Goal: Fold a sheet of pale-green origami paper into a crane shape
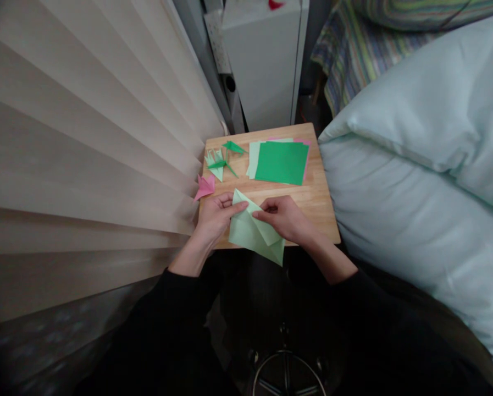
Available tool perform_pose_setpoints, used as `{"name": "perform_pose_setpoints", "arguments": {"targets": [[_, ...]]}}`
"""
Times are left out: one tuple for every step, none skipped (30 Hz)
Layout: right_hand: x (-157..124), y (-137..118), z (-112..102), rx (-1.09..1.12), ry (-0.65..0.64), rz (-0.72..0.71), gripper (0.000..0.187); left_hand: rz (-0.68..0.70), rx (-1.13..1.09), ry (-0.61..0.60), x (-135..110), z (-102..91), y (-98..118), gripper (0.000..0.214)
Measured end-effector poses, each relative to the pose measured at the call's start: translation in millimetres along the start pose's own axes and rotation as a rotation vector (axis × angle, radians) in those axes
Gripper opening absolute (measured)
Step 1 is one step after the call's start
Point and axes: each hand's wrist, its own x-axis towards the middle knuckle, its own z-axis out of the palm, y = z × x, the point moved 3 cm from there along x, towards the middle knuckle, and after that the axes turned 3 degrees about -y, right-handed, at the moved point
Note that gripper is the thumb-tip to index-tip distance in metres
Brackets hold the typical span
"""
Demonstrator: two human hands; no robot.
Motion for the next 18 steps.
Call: {"name": "perform_pose_setpoints", "arguments": {"targets": [[0.0,0.2,-0.2,0.001,0.004,0.005,0.034,0.0,0.006,0.001,0.4,-0.3,-0.4,0.032],[0.0,0.3,-0.3,0.003,0.005,0.011,0.033,0.001,0.012,0.002,0.7,-0.6,-0.8,0.032],[-0.1,0.3,-0.2,0.004,0.004,0.014,0.033,0.002,0.019,0.004,1.0,-0.9,-1.1,0.032],[-0.2,0.4,0.1,0.006,0.0,0.015,0.033,0.003,0.026,0.008,1.3,-1.2,-1.5,0.032],[-0.3,0.4,0.7,0.006,-0.006,0.014,0.033,0.002,0.033,0.007,1.5,-1.3,-2.0,0.032],[-0.4,0.6,1.4,0.004,-0.012,0.011,0.033,0.001,0.04,0.003,1.7,-1.3,-2.4,0.031],[-0.4,0.9,2.2,0.002,-0.016,0.008,0.033,-0.002,0.048,-0.004,1.9,-1.1,-3.0,0.03],[-0.4,1.3,2.8,0.002,-0.01,0.002,0.034,-0.007,0.055,-0.012,1.9,-0.8,-3.5,0.029],[-0.4,1.7,3.4,0.001,-0.001,-0.005,0.036,-0.012,0.062,-0.019,1.9,-0.4,-3.9,0.027],[-0.5,2.1,3.9,0.001,0.009,-0.009,0.036,-0.016,0.067,-0.026,1.7,0.1,-4.2,0.026],[-0.6,2.5,4.4,0.001,0.019,-0.009,0.037,-0.018,0.072,-0.03,1.4,0.7,-4.3,0.026],[-0.8,2.9,4.8,0.001,0.027,-0.005,0.037,-0.019,0.074,-0.032,1.1,1.4,-4.2,0.025],[-1.1,3.2,5.2,0.003,0.033,0.003,0.037,-0.018,0.074,-0.034,0.7,2.1,-3.8,0.025],[-1.4,3.4,5.5,0.007,0.036,0.013,0.037,-0.014,0.071,-0.035,0.4,2.9,-3.3,0.025],[-1.6,3.6,5.8,0.01,0.037,0.023,0.036,-0.007,0.067,-0.03,0.1,3.5,-2.6,0.025],[-1.8,3.8,6.1,0.01,0.039,0.032,0.036,0.004,0.064,-0.02,-0.1,4.0,-1.8,0.024],[-2.0,3.9,6.4,0.009,0.039,0.039,0.036,0.02,0.061,-0.004,-0.1,4.2,-1.0,0.023],[-2.0,4.2,6.6,0.005,0.037,0.044,0.036,0.038,0.059,0.015,0.0,4.3,-0.1,0.022]]}}
